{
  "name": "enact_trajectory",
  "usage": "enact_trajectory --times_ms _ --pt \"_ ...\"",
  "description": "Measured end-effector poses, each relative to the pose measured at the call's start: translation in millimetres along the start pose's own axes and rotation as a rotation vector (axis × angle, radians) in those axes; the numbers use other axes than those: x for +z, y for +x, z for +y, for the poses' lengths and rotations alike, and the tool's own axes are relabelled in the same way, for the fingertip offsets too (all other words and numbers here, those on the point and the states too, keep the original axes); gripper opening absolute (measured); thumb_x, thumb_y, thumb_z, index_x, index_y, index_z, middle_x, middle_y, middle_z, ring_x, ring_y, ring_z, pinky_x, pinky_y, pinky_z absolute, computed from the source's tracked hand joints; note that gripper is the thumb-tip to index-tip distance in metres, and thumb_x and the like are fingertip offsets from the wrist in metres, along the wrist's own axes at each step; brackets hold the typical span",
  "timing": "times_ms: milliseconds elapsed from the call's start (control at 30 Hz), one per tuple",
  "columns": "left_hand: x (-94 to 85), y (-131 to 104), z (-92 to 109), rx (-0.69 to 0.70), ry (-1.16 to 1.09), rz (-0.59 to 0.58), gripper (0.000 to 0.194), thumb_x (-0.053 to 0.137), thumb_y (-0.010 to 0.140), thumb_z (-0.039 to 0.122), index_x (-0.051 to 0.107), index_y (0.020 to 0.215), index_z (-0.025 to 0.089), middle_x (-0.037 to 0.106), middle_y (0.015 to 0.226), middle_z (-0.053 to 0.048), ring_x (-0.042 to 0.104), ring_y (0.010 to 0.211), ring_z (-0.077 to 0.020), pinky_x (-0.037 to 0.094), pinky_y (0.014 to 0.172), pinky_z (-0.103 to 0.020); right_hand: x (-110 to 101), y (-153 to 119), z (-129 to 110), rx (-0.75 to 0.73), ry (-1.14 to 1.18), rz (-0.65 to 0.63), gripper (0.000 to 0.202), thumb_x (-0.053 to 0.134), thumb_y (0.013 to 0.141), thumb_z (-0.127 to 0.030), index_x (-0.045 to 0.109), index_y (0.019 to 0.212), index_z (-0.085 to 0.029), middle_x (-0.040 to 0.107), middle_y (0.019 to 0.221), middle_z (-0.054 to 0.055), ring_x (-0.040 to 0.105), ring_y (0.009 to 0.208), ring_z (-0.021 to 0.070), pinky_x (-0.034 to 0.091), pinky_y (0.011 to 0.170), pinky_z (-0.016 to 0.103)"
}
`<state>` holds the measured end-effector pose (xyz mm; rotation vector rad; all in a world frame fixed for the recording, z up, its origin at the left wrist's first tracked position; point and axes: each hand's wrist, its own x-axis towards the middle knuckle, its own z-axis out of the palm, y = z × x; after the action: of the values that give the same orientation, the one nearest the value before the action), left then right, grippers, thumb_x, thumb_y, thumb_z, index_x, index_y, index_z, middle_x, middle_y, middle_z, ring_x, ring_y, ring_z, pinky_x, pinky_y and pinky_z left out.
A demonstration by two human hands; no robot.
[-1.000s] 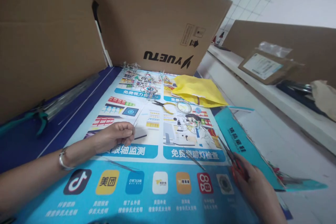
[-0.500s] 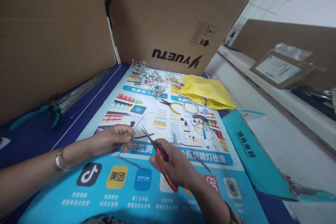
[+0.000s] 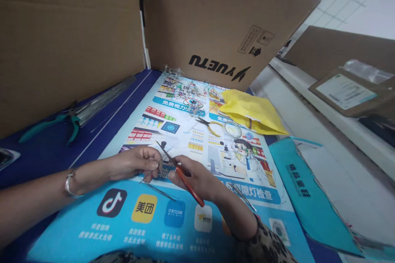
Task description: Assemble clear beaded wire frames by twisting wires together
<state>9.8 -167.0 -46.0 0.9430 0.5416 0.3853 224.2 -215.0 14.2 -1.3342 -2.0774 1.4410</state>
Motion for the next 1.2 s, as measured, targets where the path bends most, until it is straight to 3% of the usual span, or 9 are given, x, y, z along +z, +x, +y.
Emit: enact_trajectory --times_ms 267,533,767,1200 --pt "-0.7 1.4 0.6 -0.032 -0.024 0.014 0.023 0.073 0.068 0.031 0.062 0.072 0.011 0.067 0.066 -0.002 0.060 0.049 -0.0087 0.042 0.046 -0.018 -5.2 1.8 2.5 -0.010 -0.068 -0.037 0.029 0.047 0.088 -0.042 0.053 0.099 -0.015 0.051 0.081 0.002 0.047 0.071 0.0122 0.041 0.063 0.024" --pt "0.8 1.7 6.5 -0.184 -0.092 0.155 0.025 0.076 0.060 0.029 0.061 0.069 0.012 0.066 0.061 -0.002 0.059 0.046 -0.0098 0.039 0.039 -0.017 -13.9 25.6 -6.2 0.419 0.057 -0.223 0.019 0.045 0.082 -0.026 0.049 0.099 -0.016 0.048 0.055 -0.005 0.044 0.041 0.0080 0.036 0.040 0.019" --pt "2.6 2.0 10.7 -0.224 -0.100 0.224 0.026 0.076 0.059 0.031 0.062 0.068 0.011 0.065 0.061 -0.002 0.058 0.046 -0.0086 0.041 0.039 -0.016 -18.1 41.9 -1.1 0.474 0.192 -0.296 0.024 0.046 0.069 -0.016 0.048 0.092 -0.017 0.045 0.042 -0.009 0.044 0.034 0.0078 0.035 0.035 0.016" --pt "3.8 3.4 14.5 -0.270 -0.080 0.286 0.023 0.072 0.062 0.032 0.061 0.067 0.012 0.064 0.061 -0.001 0.056 0.046 -0.0079 0.040 0.039 -0.016 -23.6 49.4 9.8 0.493 0.426 -0.344 0.025 0.049 0.068 -0.017 0.053 0.092 -0.014 0.047 0.046 -0.008 0.043 0.035 0.0060 0.035 0.033 0.015"
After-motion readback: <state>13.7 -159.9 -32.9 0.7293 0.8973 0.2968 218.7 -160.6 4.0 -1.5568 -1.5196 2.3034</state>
